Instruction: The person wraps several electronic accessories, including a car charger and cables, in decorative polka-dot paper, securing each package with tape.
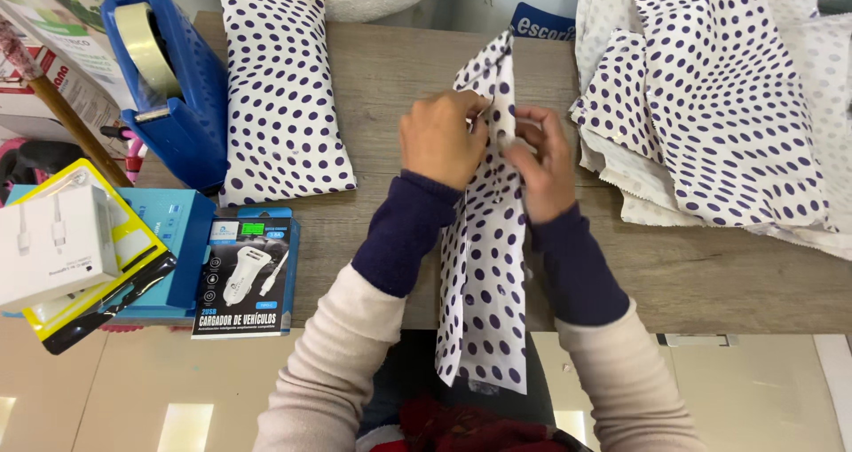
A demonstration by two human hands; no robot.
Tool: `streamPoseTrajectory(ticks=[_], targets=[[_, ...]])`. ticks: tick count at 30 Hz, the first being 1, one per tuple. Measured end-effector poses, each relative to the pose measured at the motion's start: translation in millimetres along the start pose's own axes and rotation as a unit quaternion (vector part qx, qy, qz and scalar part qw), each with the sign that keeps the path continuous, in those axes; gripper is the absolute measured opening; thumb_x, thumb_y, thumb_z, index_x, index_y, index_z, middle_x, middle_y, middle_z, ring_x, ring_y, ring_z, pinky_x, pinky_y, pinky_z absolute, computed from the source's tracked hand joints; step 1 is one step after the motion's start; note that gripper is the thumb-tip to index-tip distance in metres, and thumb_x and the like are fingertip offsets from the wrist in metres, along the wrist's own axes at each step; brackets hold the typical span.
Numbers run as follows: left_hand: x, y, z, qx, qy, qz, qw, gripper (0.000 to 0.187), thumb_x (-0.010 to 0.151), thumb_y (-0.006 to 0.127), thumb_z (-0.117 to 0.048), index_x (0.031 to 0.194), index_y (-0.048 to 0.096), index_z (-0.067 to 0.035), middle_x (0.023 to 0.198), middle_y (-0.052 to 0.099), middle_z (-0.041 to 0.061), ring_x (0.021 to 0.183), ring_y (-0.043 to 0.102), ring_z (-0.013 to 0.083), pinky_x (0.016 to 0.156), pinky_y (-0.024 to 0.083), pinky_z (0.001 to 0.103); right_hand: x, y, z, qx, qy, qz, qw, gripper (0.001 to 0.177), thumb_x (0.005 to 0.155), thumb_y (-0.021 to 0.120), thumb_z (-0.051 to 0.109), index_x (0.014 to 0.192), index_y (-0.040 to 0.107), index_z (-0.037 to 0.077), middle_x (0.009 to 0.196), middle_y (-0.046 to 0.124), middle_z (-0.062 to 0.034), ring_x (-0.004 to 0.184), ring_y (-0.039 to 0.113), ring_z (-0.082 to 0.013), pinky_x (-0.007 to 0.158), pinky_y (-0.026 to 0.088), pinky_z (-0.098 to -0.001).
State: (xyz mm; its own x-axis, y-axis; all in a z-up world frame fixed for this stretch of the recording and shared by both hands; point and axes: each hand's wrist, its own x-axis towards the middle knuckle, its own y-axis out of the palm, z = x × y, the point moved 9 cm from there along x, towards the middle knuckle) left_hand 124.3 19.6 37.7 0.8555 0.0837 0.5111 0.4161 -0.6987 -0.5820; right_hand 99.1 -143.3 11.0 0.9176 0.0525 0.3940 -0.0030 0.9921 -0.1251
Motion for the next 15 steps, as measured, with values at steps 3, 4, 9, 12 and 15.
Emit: streamPoseTrajectory(ticks=[3, 4, 9, 12, 15], targets=[[-3.4, 18.6, -1.3, 0.050, -0.002, 0.031, 0.998, 0.014, 0.076, 0.080, -0.020, 0.089, 0.080, -0.025, 0.077, 0.076, -0.002, 0.071, 0.078, 0.0302, 0.063, 0.064, 0.046, 14.8, -5.0, -22.9, 0.009, 0.054, -0.008, 0.998, 0.047, 0.093, 0.069, 0.012, 0.138, 0.061, 0.002, 0.107, 0.072, -0.0160, 0.097, 0.070, -0.0222, 0.078, 0.063, -0.0363], [-4.7, 26.1, -1.1, 0.066, -0.005, 0.044, 0.997, 0.012, 0.076, 0.079, -0.019, 0.087, 0.079, -0.024, 0.076, 0.075, -0.001, 0.069, 0.077, 0.0318, 0.061, 0.063, 0.045, 17.5, -7.3, -38.8, 0.016, 0.089, -0.006, 0.996, 0.047, 0.092, 0.068, 0.004, 0.138, 0.066, 0.008, 0.106, 0.075, -0.0100, 0.095, 0.073, -0.0179, 0.078, 0.065, -0.0333], [5.0, 48.0, -12.0, 0.119, 0.043, 0.079, 0.989, 0.019, 0.078, 0.082, -0.018, 0.096, 0.079, -0.016, 0.091, 0.074, 0.009, 0.076, 0.078, 0.0377, 0.063, 0.065, 0.049, 14.2, -7.7, -26.4, -0.066, 0.070, -0.026, 0.995, 0.041, 0.088, 0.063, -0.002, 0.126, 0.073, 0.009, 0.093, 0.077, -0.0099, 0.083, 0.071, -0.0146, 0.070, 0.062, -0.0314], [3.1, 41.3, -31.1, 0.125, 0.082, 0.076, 0.986, 0.009, 0.081, 0.079, -0.012, 0.090, 0.078, -0.011, 0.087, 0.071, 0.012, 0.072, 0.076, 0.0383, 0.059, 0.064, 0.048, 13.6, -11.7, -21.2, -0.096, 0.056, -0.049, 0.993, 0.037, 0.090, 0.060, -0.001, 0.124, 0.074, 0.006, 0.089, 0.076, -0.0110, 0.080, 0.068, -0.0146, 0.067, 0.061, -0.0335], [-3.5, 35.5, -41.0, 0.114, 0.132, 0.045, 0.984, 0.006, 0.082, 0.074, -0.004, 0.078, 0.075, -0.007, 0.074, 0.067, 0.010, 0.063, 0.074, 0.0352, 0.053, 0.062, 0.044, 12.3, -17.7, -32.6, -0.113, 0.066, -0.070, 0.989, 0.025, 0.097, 0.063, 0.007, 0.118, 0.077, 0.010, 0.084, 0.076, -0.0063, 0.074, 0.066, -0.0101, 0.063, 0.058, -0.0293]])
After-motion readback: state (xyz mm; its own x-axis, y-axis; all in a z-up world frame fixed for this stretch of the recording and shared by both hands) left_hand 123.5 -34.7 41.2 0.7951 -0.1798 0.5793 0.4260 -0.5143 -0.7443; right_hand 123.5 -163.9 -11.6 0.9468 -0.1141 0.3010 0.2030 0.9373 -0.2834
